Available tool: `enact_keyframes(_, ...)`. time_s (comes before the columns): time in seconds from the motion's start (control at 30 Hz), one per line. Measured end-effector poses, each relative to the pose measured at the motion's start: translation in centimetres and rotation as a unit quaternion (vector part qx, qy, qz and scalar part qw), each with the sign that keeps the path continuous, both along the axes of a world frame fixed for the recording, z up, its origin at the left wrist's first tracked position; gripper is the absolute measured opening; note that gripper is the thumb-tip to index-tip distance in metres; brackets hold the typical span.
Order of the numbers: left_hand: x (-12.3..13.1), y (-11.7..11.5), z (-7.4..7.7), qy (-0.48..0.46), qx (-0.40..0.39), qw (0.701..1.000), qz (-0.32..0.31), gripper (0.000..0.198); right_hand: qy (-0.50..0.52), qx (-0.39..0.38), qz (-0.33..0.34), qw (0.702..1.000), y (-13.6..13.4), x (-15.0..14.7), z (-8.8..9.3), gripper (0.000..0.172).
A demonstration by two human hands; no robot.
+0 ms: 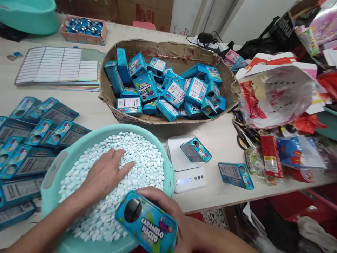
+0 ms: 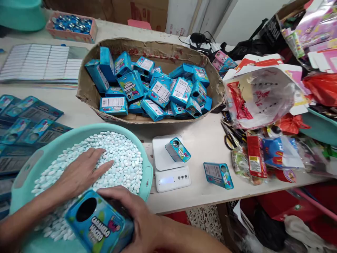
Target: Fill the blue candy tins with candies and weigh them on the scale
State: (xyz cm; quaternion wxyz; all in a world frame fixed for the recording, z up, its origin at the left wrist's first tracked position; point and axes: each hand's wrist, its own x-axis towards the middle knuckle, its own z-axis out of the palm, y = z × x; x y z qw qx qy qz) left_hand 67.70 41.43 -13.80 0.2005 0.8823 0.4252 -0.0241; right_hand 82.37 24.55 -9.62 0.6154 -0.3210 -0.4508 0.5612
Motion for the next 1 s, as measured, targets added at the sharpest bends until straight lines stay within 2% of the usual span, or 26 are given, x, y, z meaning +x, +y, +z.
enact_keyframes(0.1, 0.0, 0.0, -0.1, 0.045, 0.001, 0.999, -0.010, 0.053, 0.031, 0.008, 0.044, 0.999, -0.4, 0.2, -1.1, 0.090)
enact_keyframes(0.17, 0.1, 0.0, 0.0, 0.053, 0.006, 0.999, -0.007, 0.056, 0.020, -0.021, 0.057, 0.998, -1.8, 0.7, -1.6, 0.083)
enact_keyframes(0.27, 0.2, 0.4, 0.1, 0.049, -0.002, 0.999, -0.007, 0.060, -0.046, -0.101, 0.017, 0.994, -5.8, 2.3, -2.2, 0.069)
enact_keyframes(0.37, 0.2, 0.6, 0.8, 0.065, -0.016, 0.998, 0.006, 0.067, -0.086, -0.132, -0.033, 0.987, -11.3, 4.8, -3.0, 0.078)
enact_keyframes(0.43, 0.3, 0.2, 1.7, 0.087, 0.006, 0.996, 0.012, 0.065, -0.119, -0.150, -0.091, 0.977, -15.3, 6.3, -4.2, 0.079)
enact_keyframes(0.5, 0.8, -1.1, 3.1, 0.103, 0.067, 0.992, 0.030, 0.057, -0.172, -0.182, -0.195, 0.948, -18.7, 7.4, -6.2, 0.072)
enact_keyframes(0.6, 3.1, -4.4, 5.7, 0.046, 0.165, 0.983, 0.067, 0.044, -0.217, -0.198, -0.332, 0.896, -21.3, 7.9, -10.0, 0.067)
enact_keyframes(0.67, 5.9, -6.9, 7.3, -0.058, 0.178, 0.982, 0.027, 0.037, -0.219, -0.173, -0.397, 0.874, -21.2, 7.9, -12.3, 0.068)
enact_keyframes(0.77, 11.4, -9.4, 8.2, -0.166, 0.145, 0.966, -0.132, 0.040, -0.232, -0.105, -0.468, 0.846, -19.4, 8.2, -14.4, 0.071)
enact_keyframes(0.83, 14.8, -9.6, 7.8, -0.154, 0.117, 0.957, -0.215, 0.055, -0.255, -0.072, -0.489, 0.831, -18.4, 8.5, -14.7, 0.070)
enact_keyframes(0.9, 17.4, -8.8, 6.7, -0.118, 0.080, 0.955, -0.260, 0.066, -0.271, -0.060, -0.491, 0.825, -17.8, 9.0, -14.6, 0.068)
enact_keyframes(1.0, 19.4, -6.9, 4.9, -0.100, 0.006, 0.948, -0.301, 0.060, -0.271, -0.102, -0.508, 0.811, -17.9, 9.9, -13.9, 0.059)
